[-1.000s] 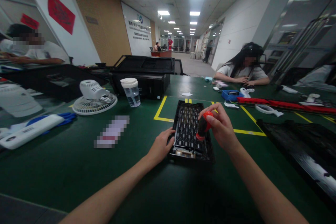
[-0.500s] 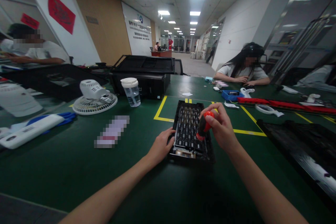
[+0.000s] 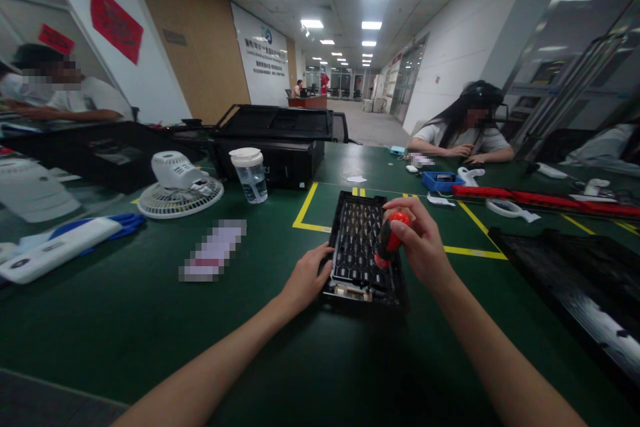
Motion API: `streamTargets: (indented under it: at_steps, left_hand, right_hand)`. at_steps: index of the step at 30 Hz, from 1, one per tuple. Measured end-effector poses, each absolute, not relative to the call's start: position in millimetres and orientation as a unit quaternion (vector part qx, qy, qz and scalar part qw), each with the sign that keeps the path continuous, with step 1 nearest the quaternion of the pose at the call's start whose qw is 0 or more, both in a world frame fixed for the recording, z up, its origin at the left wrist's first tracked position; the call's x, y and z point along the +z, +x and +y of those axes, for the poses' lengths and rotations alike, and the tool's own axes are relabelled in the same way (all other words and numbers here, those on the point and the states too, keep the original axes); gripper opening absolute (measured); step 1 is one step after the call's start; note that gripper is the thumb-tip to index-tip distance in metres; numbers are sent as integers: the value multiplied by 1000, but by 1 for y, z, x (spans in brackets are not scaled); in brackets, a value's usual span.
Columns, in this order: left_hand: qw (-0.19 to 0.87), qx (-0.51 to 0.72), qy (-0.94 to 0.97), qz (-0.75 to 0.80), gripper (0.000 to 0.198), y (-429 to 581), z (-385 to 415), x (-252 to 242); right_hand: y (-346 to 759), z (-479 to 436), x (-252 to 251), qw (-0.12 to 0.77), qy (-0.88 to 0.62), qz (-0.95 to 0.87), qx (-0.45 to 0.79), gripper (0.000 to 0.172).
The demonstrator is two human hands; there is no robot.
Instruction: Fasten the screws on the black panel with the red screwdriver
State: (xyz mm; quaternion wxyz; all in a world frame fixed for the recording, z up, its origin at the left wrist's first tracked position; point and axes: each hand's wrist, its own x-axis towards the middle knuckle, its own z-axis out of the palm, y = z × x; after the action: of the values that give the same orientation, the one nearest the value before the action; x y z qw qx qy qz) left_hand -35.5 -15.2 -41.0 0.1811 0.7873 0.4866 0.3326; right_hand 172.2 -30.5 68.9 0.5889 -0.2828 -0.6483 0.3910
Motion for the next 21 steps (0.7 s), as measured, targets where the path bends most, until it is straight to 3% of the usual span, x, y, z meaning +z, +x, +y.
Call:
streamTargets:
  at_steps: [7, 21]
  left_hand:
    - [181, 331, 787, 488, 30, -36, -16, -40]
    - [171, 327, 790, 489, 29, -33, -17, -37]
  right_hand:
    - [173, -33, 71, 566, -322, -658, 377, 17]
    - [162, -37, 70, 562, -214, -581, 549, 13]
